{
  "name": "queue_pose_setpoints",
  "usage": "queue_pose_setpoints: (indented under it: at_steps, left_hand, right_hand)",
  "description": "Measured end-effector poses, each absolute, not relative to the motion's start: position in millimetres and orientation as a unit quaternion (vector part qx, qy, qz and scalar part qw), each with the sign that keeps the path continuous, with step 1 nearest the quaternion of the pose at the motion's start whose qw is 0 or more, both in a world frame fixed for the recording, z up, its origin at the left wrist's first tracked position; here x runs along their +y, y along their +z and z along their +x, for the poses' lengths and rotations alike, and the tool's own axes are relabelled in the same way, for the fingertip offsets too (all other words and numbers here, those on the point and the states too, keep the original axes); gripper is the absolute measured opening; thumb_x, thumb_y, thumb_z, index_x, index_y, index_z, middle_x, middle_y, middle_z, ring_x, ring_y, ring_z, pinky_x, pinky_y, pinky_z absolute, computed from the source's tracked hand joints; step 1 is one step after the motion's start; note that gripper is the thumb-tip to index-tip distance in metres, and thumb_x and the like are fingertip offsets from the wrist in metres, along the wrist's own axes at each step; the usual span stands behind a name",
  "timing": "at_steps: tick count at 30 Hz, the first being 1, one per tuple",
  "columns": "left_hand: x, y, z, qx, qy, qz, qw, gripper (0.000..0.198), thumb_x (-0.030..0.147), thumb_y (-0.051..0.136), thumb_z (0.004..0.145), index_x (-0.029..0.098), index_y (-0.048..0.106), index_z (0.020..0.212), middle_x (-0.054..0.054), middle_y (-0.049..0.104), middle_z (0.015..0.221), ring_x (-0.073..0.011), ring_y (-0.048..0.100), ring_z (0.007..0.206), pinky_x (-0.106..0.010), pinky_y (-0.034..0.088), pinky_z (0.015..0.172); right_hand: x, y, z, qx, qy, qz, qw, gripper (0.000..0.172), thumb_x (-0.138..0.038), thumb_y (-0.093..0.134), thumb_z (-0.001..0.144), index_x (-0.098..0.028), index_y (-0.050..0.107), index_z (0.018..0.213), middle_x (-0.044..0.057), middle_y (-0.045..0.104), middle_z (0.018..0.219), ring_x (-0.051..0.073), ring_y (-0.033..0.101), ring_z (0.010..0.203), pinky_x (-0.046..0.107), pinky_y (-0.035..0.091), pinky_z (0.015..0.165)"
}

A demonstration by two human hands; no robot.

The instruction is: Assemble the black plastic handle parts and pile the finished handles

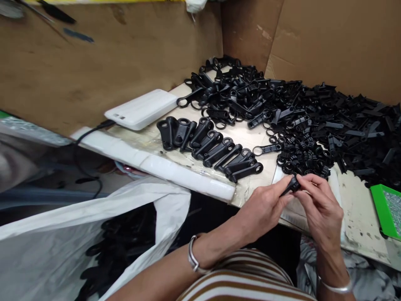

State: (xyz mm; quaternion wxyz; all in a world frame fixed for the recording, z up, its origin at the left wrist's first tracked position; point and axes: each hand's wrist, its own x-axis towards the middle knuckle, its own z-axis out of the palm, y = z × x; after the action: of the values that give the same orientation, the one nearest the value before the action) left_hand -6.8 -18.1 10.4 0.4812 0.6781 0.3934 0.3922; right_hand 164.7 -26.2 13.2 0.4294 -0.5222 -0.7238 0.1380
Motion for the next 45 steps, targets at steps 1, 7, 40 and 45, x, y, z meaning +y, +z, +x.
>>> queue_pose_setpoints:
  at_steps: [1, 7, 40, 45]
  left_hand:
    - [-17.7, 11.9, -8.7, 0.405, 0.383, 0.686, 0.467, 0.034, 0.026, 0.049, 0.095, 0.02, 0.059, 0.126, -0.005, 0.074, 0.098, -0.0174, 0.068, 0.084, -0.025, 0.051, 0.077]
    - [-23.1, 18.4, -18.3, 0.374, 0.452, 0.687, 0.428, 0.034, 0.025, 0.049, 0.095, 0.016, 0.06, 0.125, -0.004, 0.073, 0.091, -0.0135, 0.066, 0.075, -0.021, 0.05, 0.073]
    - [-4.1, 16.8, -17.2, 0.35, 0.42, 0.585, 0.6, 0.041, 0.036, 0.055, 0.09, 0.013, 0.063, 0.123, -0.009, 0.071, 0.109, -0.0232, 0.065, 0.1, -0.035, 0.054, 0.088]
    - [-12.2, 1.1, 12.6, 0.308, 0.4, 0.432, 0.747, 0.038, 0.03, 0.063, 0.085, 0.016, 0.065, 0.121, -0.01, 0.069, 0.116, -0.0236, 0.067, 0.101, -0.036, 0.057, 0.085]
  right_hand:
    - [-27.4, 15.7, 167.7, -0.72, 0.169, -0.517, 0.431, 0.028, -0.023, 0.062, 0.091, -0.032, 0.07, 0.116, 0.004, 0.063, 0.11, 0.015, 0.065, 0.092, 0.027, 0.059, 0.075]
    - [-23.9, 21.7, 166.7, -0.709, 0.283, -0.512, 0.394, 0.033, -0.042, 0.058, 0.093, -0.026, 0.07, 0.119, 0.004, 0.073, 0.102, 0.018, 0.069, 0.089, 0.026, 0.058, 0.073]
    - [-14.4, 28.8, 150.4, -0.623, 0.422, -0.532, 0.388, 0.019, -0.038, 0.064, 0.084, -0.022, 0.072, 0.077, 0.002, 0.071, 0.072, 0.017, 0.067, 0.064, 0.031, 0.059, 0.063]
    - [-9.0, 29.0, 209.2, -0.677, 0.169, -0.63, 0.341, 0.02, -0.035, 0.06, 0.089, -0.021, 0.074, 0.094, 0.005, 0.075, 0.087, 0.019, 0.069, 0.073, 0.036, 0.058, 0.074]
